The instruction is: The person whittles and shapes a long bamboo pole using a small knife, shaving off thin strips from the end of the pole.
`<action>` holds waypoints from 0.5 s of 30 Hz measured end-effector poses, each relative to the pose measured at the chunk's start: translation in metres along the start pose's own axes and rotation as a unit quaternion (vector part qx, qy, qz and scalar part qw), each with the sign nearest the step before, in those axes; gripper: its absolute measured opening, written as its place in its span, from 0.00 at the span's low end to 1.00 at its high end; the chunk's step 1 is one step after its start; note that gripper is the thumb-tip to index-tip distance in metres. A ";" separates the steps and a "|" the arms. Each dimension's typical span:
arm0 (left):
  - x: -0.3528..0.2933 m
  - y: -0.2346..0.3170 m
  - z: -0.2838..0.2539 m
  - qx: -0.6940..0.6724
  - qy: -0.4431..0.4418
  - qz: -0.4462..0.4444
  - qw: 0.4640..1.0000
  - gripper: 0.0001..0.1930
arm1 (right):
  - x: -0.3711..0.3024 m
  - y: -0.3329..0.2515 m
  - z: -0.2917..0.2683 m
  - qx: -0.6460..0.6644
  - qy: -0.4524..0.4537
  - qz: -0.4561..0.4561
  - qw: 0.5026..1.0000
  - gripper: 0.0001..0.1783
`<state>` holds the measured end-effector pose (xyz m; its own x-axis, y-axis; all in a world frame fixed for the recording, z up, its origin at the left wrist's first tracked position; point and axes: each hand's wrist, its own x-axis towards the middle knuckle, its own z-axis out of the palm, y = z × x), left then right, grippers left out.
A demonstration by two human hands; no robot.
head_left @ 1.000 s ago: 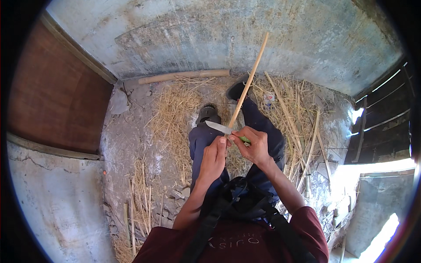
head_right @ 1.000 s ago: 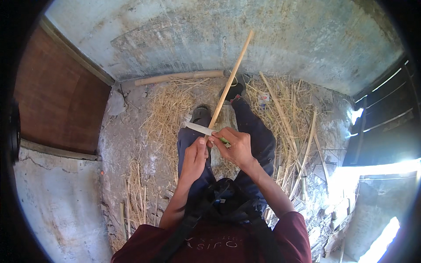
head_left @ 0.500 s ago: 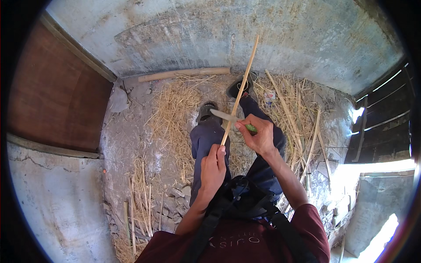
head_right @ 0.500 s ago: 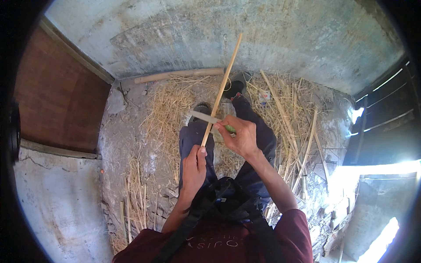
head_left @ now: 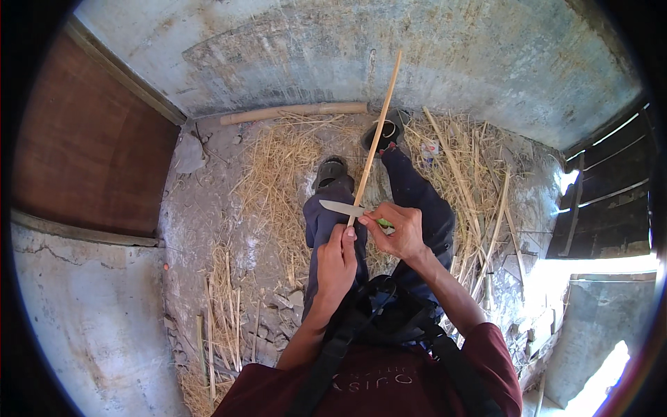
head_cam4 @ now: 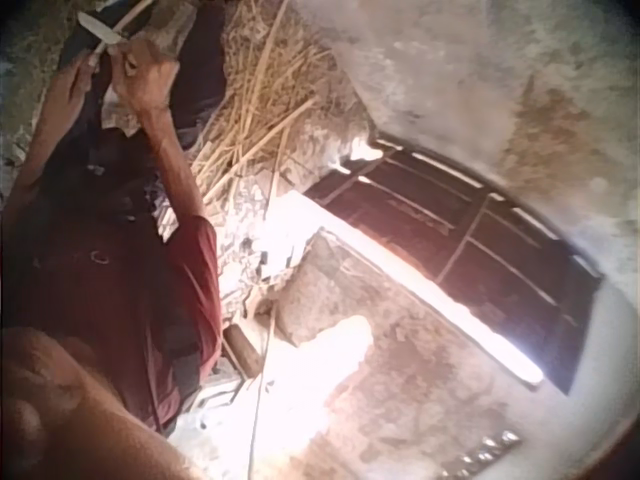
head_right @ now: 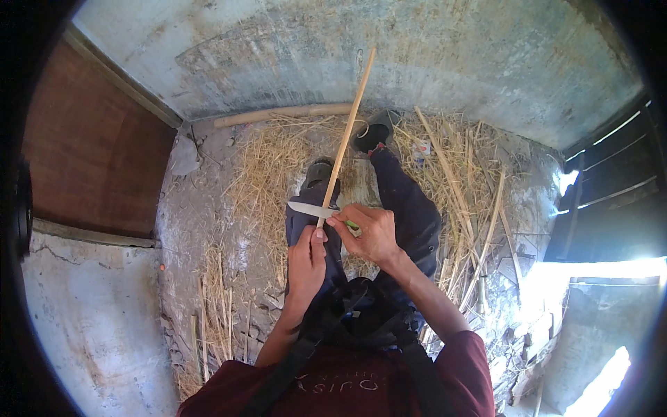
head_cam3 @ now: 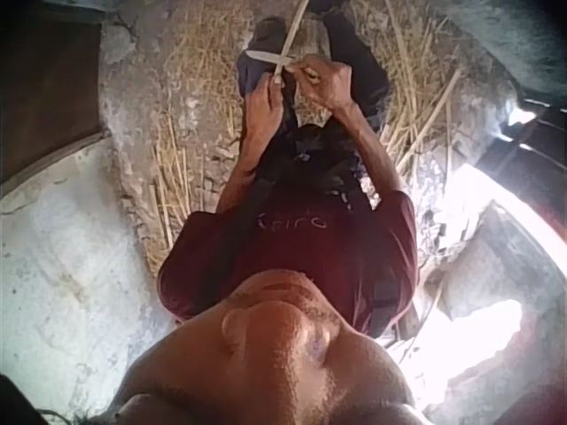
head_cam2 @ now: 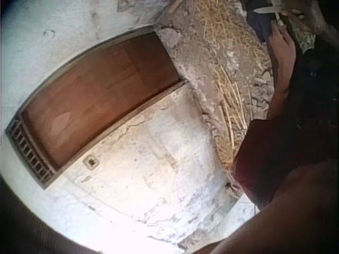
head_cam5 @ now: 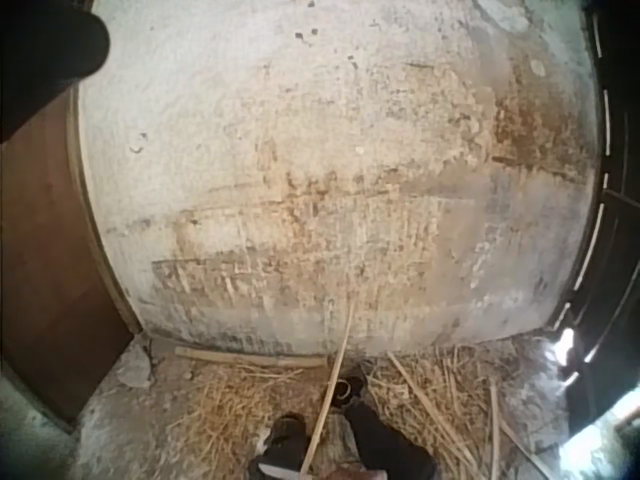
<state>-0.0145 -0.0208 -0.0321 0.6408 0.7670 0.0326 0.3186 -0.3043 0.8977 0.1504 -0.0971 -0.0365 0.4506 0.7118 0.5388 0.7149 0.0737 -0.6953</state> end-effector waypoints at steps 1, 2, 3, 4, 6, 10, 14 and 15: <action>0.000 0.001 0.001 -0.004 0.007 0.008 1.000 0.13 | 0.002 0.001 -0.001 0.000 0.006 0.007 1.000 0.10; -0.001 0.001 0.002 -0.007 0.014 0.015 1.000 0.13 | 0.006 0.003 -0.003 0.001 0.011 0.014 1.000 0.10; -0.001 0.000 0.002 -0.003 0.014 0.016 1.000 0.12 | 0.010 0.006 -0.006 0.001 0.017 0.021 1.000 0.09; -0.002 -0.001 0.003 0.001 0.014 0.017 1.000 0.12 | 0.014 0.013 -0.006 -0.007 0.024 0.030 0.999 0.09; -0.003 -0.001 0.003 0.007 0.015 0.018 1.000 0.11 | 0.024 0.028 -0.008 -0.022 0.038 0.048 0.998 0.09; -0.004 -0.002 0.004 0.008 0.016 0.025 1.000 0.11 | 0.044 0.036 -0.017 -0.032 0.062 0.080 0.994 0.10; -0.002 -0.001 0.000 0.001 -0.001 -0.008 1.000 0.12 | 0.051 0.026 -0.021 -0.033 0.059 0.093 0.993 0.09; -0.003 -0.005 -0.001 -0.021 -0.005 -0.016 1.000 0.13 | 0.048 0.025 -0.020 -0.033 0.049 0.077 0.995 0.08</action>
<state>-0.0185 -0.0206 -0.0365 0.6369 0.7710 -0.0011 0.3101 -0.2548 0.9159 0.2007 -0.0753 -0.0185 0.6057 0.6392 0.4738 0.6654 -0.0805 -0.7421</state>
